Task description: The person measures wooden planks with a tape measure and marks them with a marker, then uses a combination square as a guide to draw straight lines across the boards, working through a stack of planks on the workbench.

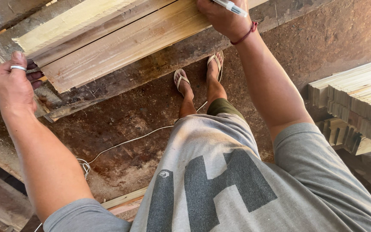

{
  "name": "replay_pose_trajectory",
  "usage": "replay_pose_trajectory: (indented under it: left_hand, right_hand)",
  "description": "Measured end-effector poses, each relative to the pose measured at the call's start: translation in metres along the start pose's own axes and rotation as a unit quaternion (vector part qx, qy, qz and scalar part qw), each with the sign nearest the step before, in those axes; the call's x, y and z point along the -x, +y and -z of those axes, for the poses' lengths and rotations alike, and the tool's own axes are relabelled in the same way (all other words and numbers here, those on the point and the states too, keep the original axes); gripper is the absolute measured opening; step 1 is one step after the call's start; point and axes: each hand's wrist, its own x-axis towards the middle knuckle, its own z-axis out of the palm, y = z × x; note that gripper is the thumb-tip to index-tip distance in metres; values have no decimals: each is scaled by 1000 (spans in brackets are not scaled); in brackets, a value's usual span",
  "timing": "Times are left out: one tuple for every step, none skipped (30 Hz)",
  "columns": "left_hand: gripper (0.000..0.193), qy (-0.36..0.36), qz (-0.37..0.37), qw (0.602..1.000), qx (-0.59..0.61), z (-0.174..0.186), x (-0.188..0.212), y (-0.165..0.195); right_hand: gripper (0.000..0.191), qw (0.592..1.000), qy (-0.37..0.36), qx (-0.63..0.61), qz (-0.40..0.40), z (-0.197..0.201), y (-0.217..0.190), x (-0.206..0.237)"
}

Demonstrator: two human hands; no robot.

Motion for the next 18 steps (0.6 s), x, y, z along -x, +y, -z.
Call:
replay_pose_trajectory:
  left_hand:
    - [32,-5,-3,1000,4,-1,0,-1]
    - [32,-5,-2,1000,1,-3,-2,0]
    - [32,-5,0,1000,-1,-2,0,-1]
    - [32,-4,2,1000,-3,-2,1,-1]
    - [32,-4,2,1000,-3,-3,0,0]
    - [32,-4,2,1000,-2,-3,1,0]
    - [32,-4,1,1000,-2,-4,-1,1]
    - [32,-2,2,1000,-2,-4,-1,1]
    - [32,-1,3,1000,-2,-5,-3,3]
    - [31,1,2,1000,-1,-7,-5,4]
    - [32,-1,1,1000,2,-9,-5,5]
    - [32,-3,0,1000,4,-10,-7,6]
    - [33,-6,0,1000,5,-12,-5,6]
    - [33,2,2,1000,-6,-11,-4,5]
    - [33,10,2,1000,-17,-15,-3,6]
    - [33,19,3,999,-28,-16,-2,6]
    - [33,15,0,1000,-19,-18,-2,6]
    - [33,9,-2,1000,-12,-19,-4,8]
  right_hand:
    - [3,1000,-6,12,4,2,0,-1]
    - [3,1000,-13,25,8,5,2,-3]
    - [4,999,-21,36,13,4,0,-1]
    - [4,999,-18,37,9,4,-1,-1]
    - [4,999,-14,37,5,4,-1,-2]
    - [3,999,-10,38,0,4,-2,-1]
    - [4,999,-15,38,9,5,-1,-4]
    - [5,999,-20,36,18,6,-1,-5]
    - [6,999,-25,36,28,7,0,-7]
    - [6,999,-26,35,15,9,2,-10]
    - [6,999,-27,33,2,10,1,-10]
    - [7,999,-29,31,-11,11,1,-12]
    - [7,999,-28,21,-15,13,1,-10]
    - [7,999,-26,10,-16,12,-1,-10]
    - [8,1000,-24,0,-17,16,0,-10]
    - [7,1000,-17,-10,-12,17,0,-10]
    - [7,1000,-10,-19,-8,18,-1,-10]
    - [7,1000,-3,-29,-5,19,0,-12]
